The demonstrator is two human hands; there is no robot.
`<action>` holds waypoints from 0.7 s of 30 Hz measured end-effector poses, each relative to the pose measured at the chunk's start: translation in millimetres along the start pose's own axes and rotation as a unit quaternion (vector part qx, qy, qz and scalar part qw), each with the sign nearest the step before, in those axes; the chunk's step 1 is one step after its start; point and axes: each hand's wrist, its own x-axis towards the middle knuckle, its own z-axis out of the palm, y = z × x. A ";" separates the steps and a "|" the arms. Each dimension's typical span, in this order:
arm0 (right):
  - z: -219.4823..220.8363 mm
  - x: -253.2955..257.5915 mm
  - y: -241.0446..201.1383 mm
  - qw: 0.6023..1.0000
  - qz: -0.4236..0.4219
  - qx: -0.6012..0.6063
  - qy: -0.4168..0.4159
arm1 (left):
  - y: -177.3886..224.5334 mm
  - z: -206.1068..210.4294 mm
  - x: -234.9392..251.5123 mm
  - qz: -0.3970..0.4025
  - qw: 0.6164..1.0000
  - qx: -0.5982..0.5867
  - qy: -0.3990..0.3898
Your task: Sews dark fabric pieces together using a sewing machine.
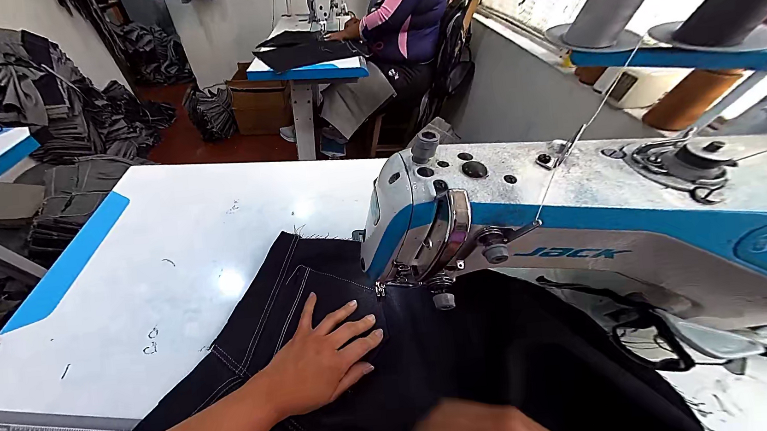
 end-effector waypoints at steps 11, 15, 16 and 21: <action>58.7 31.2 86.8 0.963 0.007 -0.170 0.209 | -6.2 -0.3 -3.2 0.044 0.999 -0.013 0.020; 56.6 30.1 89.6 0.967 0.003 -0.152 0.203 | -7.0 -1.1 -3.1 0.040 0.998 -0.029 0.024; 56.4 29.3 90.3 0.969 0.004 -0.146 0.200 | -7.0 -0.9 -3.6 0.038 0.998 -0.032 0.027; 55.7 28.3 90.7 0.972 0.010 -0.125 0.200 | -7.1 2.1 -3.8 0.043 0.998 -0.028 0.042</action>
